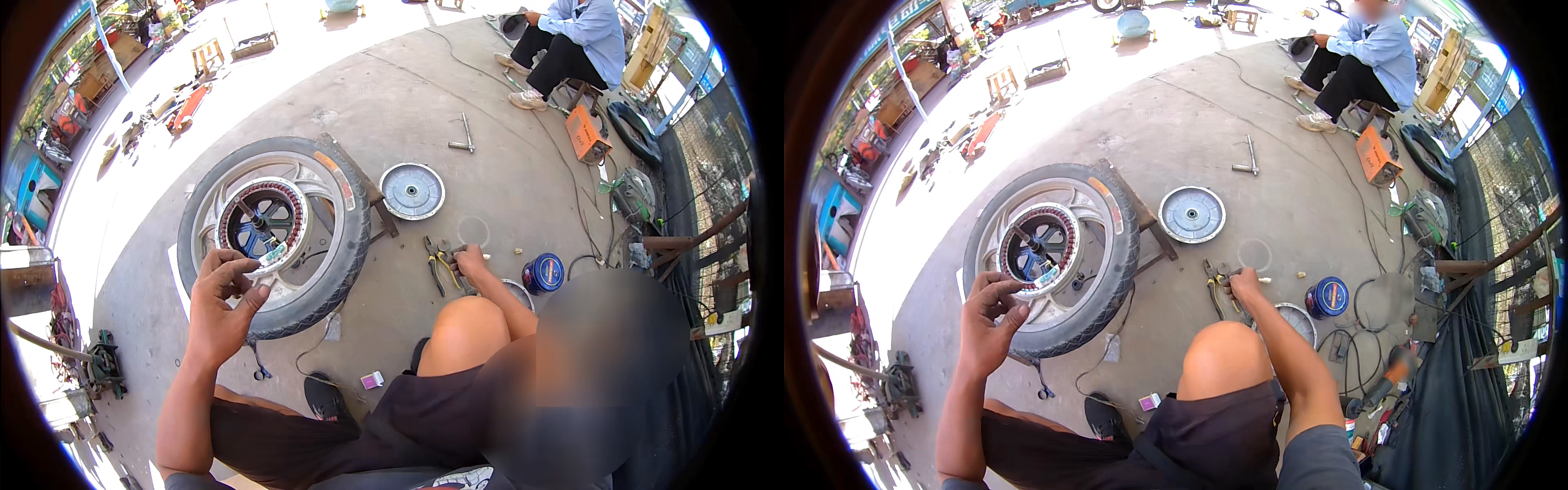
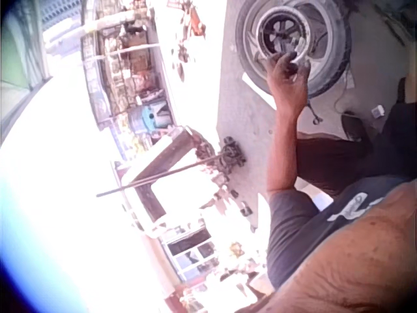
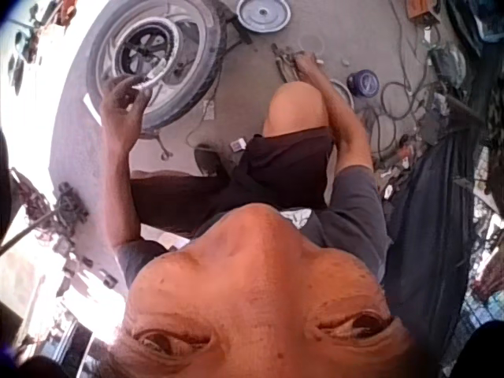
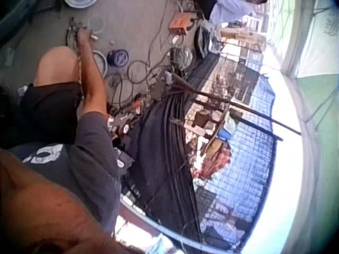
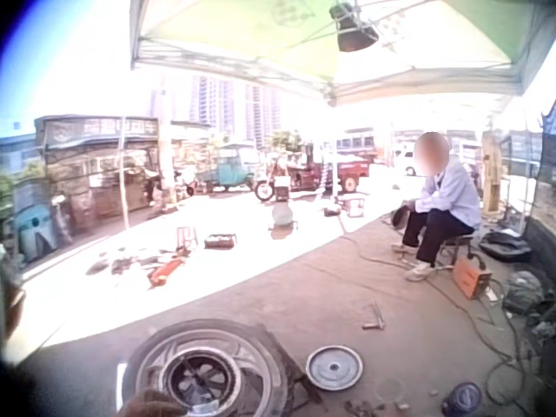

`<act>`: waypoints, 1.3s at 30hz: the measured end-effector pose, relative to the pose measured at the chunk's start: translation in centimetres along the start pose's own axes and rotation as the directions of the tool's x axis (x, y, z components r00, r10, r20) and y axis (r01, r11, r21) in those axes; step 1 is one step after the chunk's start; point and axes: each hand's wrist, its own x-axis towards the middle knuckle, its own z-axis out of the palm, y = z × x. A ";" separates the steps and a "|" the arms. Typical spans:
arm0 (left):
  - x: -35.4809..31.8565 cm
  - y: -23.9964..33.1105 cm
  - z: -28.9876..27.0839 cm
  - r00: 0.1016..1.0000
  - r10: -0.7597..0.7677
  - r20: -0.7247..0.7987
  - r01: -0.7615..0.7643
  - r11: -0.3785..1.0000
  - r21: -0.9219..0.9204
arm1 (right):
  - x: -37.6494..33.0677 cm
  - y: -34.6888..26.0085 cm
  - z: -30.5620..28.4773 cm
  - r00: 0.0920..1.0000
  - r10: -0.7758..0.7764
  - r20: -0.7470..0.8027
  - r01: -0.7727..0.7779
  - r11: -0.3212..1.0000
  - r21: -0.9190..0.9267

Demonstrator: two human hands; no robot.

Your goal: The person handles a small bearing and places it into a circular metal housing. They then use a hammer to tap the bearing into place within the housing. The person continues to adjust and inspect the housing and bearing assembly.

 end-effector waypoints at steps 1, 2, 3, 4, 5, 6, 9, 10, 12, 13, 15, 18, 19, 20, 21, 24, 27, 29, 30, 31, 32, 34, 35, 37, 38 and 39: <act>-0.2 -0.2 0.0 1.000 0.006 0.006 -0.006 1.000 -0.022 | -0.5 -1.7 1.0 0.999 0.040 0.000 -0.040 0.999 0.032; -0.2 0.0 0.1 1.000 0.016 0.013 -0.015 1.000 -0.027 | 0.9 -1.8 1.7 0.999 0.053 0.011 -0.054 0.994 0.099; -0.2 0.3 0.1 0.999 0.026 0.019 -0.025 0.999 -0.031 | 2.7 -1.6 2.4 0.998 0.067 0.022 -0.069 0.984 0.165; -0.3 0.3 0.3 0.999 0.029 0.042 -0.028 0.999 -0.038 | 4.1 -0.7 2.9 0.995 0.096 0.027 -0.100 0.967 0.233; -0.4 0.1 0.2 0.997 0.028 0.068 -0.025 0.999 -0.035 | 5.4 -0.7 3.1 0.984 0.116 0.132 -0.148 0.952 0.269; -0.5 0.2 0.0 0.996 0.019 0.089 -0.016 0.999 -0.042 | 6.5 -0.5 3.8 0.982 0.133 0.137 -0.171 0.930 0.326; -0.8 0.2 -0.1 0.989 0.005 0.149 0.004 0.998 -0.061 | 8.7 -0.7 5.6 0.970 0.186 0.157 -0.237 0.869 0.434; -0.9 0.2 -0.3 0.989 -0.005 0.149 0.015 0.998 -0.065 | 9.3 -1.0 6.5 0.968 0.200 0.149 -0.247 0.850 0.466; -1.2 0.1 -0.5 0.988 -0.026 0.151 0.037 0.997 -0.071 | 10.2 -1.3 8.4 0.964 0.230 0.131 -0.264 0.807 0.528; -1.1 -0.1 -0.6 0.987 -0.040 0.154 0.051 0.997 -0.066 | 11.1 -1.1 8.8 0.961 0.243 0.128 -0.273 0.784 0.558; -0.7 -0.2 -0.6 0.986 -0.048 0.157 0.059 0.996 -0.066 | 13.4 -0.2 8.9 0.959 0.262 0.108 -0.271 0.735 0.622; -0.4 -0.4 -0.6 0.984 -0.073 0.163 0.086 0.994 -0.071 | 15.7 -0.2 9.5 0.964 0.246 0.102 -0.246 0.680 0.691; -0.4 -0.4 -0.7 0.984 -0.084 0.160 0.095 0.993 -0.068 | 15.8 -0.8 10.2 0.957 0.276 0.092 -0.258 0.654 0.712; -0.4 -0.4 -0.7 0.983 -0.099 0.157 0.110 0.992 -0.063 | 15.9 -1.4 10.7 0.948 0.308 0.082 -0.267 0.626 0.733; -0.6 -0.4 -0.7 0.981 -0.114 0.155 0.124 0.990 -0.060 | 15.8 -1.9 11.2 0.937 0.341 0.072 -0.274 0.597 0.754; -0.6 0.2 -0.8 0.981 -0.122 0.153 0.129 0.991 -0.037 | 16.6 -2.4 12.0 0.937 0.348 -0.007 -0.244 0.670 0.701; -0.4 0.2 -0.4 0.981 -0.108 0.158 0.113 0.993 -0.027 | 17.5 -3.3 10.5 0.941 0.334 -0.055 -0.226 0.743 0.630; -0.3 0.1 0.1 0.983 -0.101 0.155 0.107 0.994 -0.025 | 16.9 -5.1 9.0 0.944 0.285 -0.165 -0.156 0.828 0.538; -0.2 0.0 0.3 0.984 -0.099 0.151 0.103 0.994 -0.025 | 16.3 -6.5 7.9 0.953 0.227 -0.203 -0.113 0.883 0.456; -0.1 0.2 0.6 0.984 -0.080 0.159 0.087 0.996 -0.035 | 15.5 -7.5 5.9 0.954 0.168 -0.248 -0.068 0.927 0.368; -0.5 0.1 0.5 0.986 -0.083 0.147 0.089 0.995 -0.034 | 13.5 -9.8 5.6 0.961 0.136 -0.240 -0.073 0.964 0.254; -0.5 0.5 0.7 0.987 -0.043 0.154 0.052 0.997 -0.053 | 11.9 -11.0 2.4 0.944 -0.061 -0.324 0.040 0.997 -0.073; -0.6 0.6 0.8 0.988 -0.026 0.155 0.035 0.998 -0.060 | 10.5 -12.1 0.9 0.942 -0.172 -0.288 0.084 0.952 -0.293; -0.8 1.1 0.9 0.979 -0.008 0.202 0.026 0.996 -0.084 | 8.8 -12.3 -1.2 0.873 -0.439 -0.211 0.193 0.709 -0.679; -1.0 1.3 1.1 0.978 0.010 0.207 0.009 0.996 -0.089 | 8.0 -12.0 -2.3 0.793 -0.589 -0.153 0.222 0.515 -0.828; -1.1 1.5 1.3 0.977 0.026 0.211 -0.007 0.996 -0.093 | 7.3 -11.7 -3.2 0.704 -0.708 -0.058 0.215 0.290 -0.932</act>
